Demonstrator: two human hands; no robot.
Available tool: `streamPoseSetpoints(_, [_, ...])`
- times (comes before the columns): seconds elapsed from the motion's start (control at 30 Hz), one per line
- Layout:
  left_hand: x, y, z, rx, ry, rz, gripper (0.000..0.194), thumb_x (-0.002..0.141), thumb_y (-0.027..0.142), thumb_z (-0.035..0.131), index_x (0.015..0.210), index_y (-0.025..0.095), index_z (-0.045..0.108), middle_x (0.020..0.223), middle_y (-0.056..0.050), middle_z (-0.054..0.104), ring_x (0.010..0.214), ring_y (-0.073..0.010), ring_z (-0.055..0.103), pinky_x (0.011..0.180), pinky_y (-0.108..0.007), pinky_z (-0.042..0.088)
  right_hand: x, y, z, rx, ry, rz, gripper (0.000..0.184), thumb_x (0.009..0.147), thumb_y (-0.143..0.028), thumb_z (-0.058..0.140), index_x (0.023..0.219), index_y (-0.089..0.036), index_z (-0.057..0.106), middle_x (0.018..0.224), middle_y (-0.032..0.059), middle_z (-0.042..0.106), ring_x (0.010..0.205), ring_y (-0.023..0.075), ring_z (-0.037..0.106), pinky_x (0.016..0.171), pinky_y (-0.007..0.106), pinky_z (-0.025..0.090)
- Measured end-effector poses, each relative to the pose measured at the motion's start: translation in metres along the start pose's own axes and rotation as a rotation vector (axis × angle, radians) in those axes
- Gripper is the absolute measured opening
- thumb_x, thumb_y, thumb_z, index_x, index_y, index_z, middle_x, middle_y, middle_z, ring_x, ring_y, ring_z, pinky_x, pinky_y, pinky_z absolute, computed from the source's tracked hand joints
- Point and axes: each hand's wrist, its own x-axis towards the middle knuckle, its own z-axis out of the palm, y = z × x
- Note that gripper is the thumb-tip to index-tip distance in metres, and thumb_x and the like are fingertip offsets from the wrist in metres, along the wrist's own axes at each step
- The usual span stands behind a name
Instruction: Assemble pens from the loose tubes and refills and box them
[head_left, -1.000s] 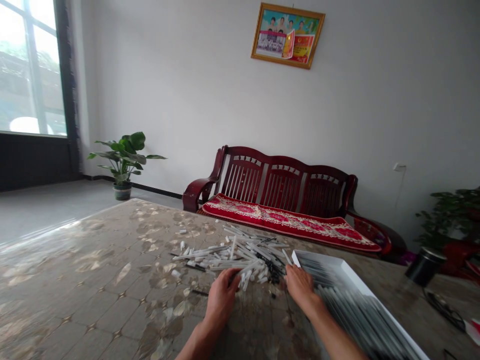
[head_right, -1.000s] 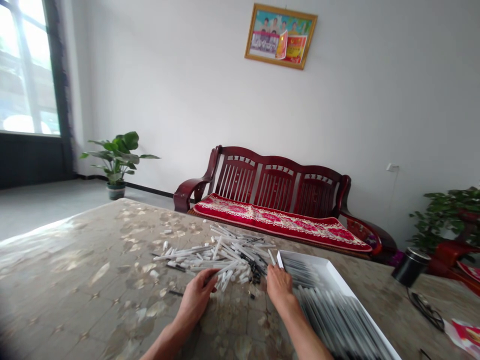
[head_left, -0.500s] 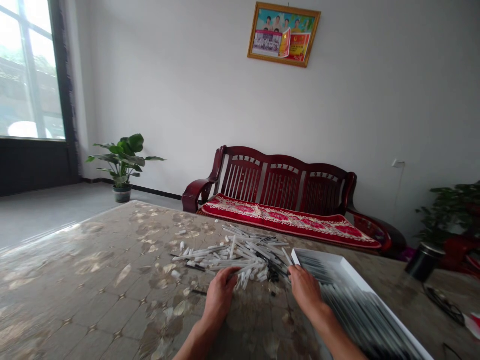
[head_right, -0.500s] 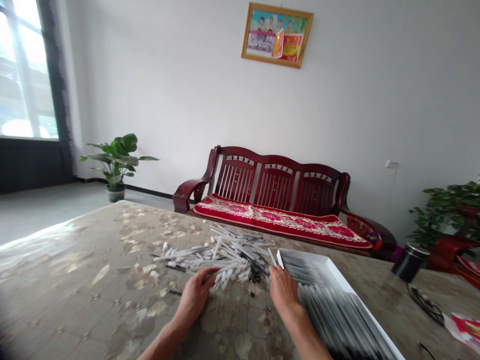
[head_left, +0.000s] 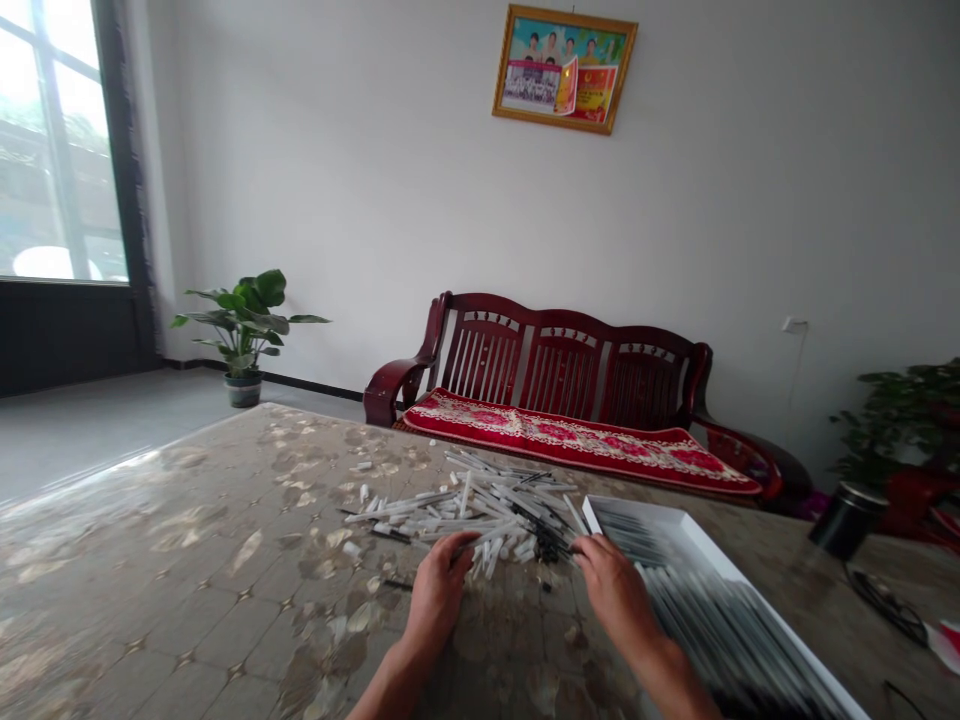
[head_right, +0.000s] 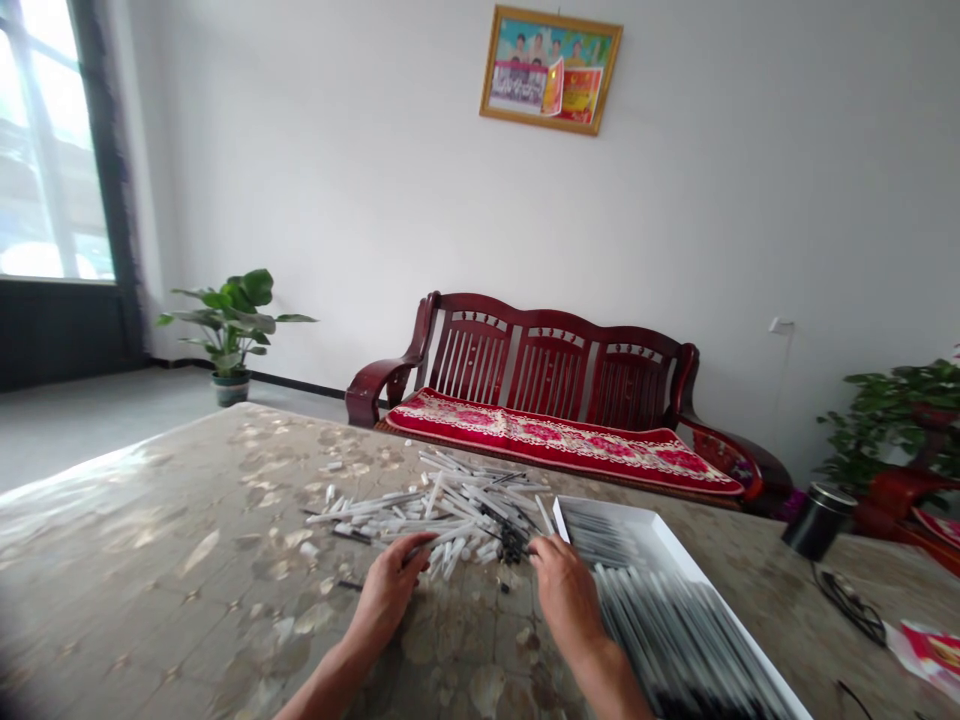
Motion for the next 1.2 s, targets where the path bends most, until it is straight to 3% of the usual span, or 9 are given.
streamPoseSetpoints(0.3, [-0.001,0.004,-0.001,0.071,-0.042,0.133,0.029,0.076,0.024,0.055,0.095,0.023,0.077,0.093,-0.005,0.075,0.090,-0.0228,0.067,0.086,-0.031,0.048,-0.004,0.003,-0.003,-0.040,0.014,-0.043,0.026,0.089,-0.012,0.048,0.094,-0.024,0.071,0.099,0.0053,0.070,0.094,0.0206,0.066,0.081,0.027,0.047])
streamPoseSetpoints(0.6, [0.004,0.012,-0.009,0.129,-0.128,0.193,0.020,0.073,0.026,0.063,0.084,0.025,0.080,0.078,-0.004,0.069,0.079,-0.0207,0.064,0.076,-0.028,0.047,-0.005,0.003,-0.019,-0.030,0.051,-0.218,0.031,0.089,-0.009,0.045,0.096,-0.025,0.070,0.093,0.0043,0.067,0.094,0.0206,0.063,0.086,0.030,0.048])
streamPoseSetpoints(0.77, [0.002,0.005,0.002,-0.223,-0.250,0.053,0.017,0.062,0.025,0.075,0.078,0.018,0.074,0.071,-0.001,0.070,0.070,-0.0170,0.063,0.069,-0.026,0.047,-0.004,-0.007,-0.010,0.341,-0.036,-0.158,0.026,0.084,-0.012,0.050,0.089,-0.024,0.073,0.092,0.0039,0.070,0.092,0.0195,0.065,0.084,0.029,0.049])
streamPoseSetpoints(0.9, [-0.004,0.010,0.010,-0.581,-0.226,-0.213,0.036,0.053,0.030,0.087,0.074,0.018,0.060,0.055,0.008,0.058,0.049,-0.0077,0.051,0.051,-0.019,0.041,-0.004,-0.019,0.001,0.799,-0.193,0.109,0.015,0.074,-0.029,0.067,0.086,-0.022,0.072,0.077,0.0015,0.069,0.072,0.0188,0.064,0.060,0.026,0.050])
streamPoseSetpoints(1.03, [-0.009,0.022,0.008,-0.841,-0.232,-0.429,0.039,0.058,0.028,0.090,0.080,0.018,0.060,0.063,0.006,0.063,0.057,-0.0074,0.062,0.053,-0.015,0.047,-0.004,-0.033,0.009,1.159,-0.267,0.225,0.037,0.062,-0.046,0.082,0.086,-0.020,0.070,0.066,-0.0024,0.061,0.053,0.0121,0.052,0.045,0.022,0.039])
streamPoseSetpoints(1.2, [-0.012,0.029,0.012,-0.994,-0.197,-0.558,0.017,0.077,0.016,0.078,0.081,0.015,0.061,0.069,0.000,0.069,0.060,-0.0104,0.070,0.055,-0.017,0.057,-0.003,-0.058,0.021,1.347,-0.218,0.227,0.048,0.057,-0.055,0.085,0.085,-0.019,0.069,0.066,-0.0025,0.061,0.050,0.0095,0.049,0.044,0.021,0.036])
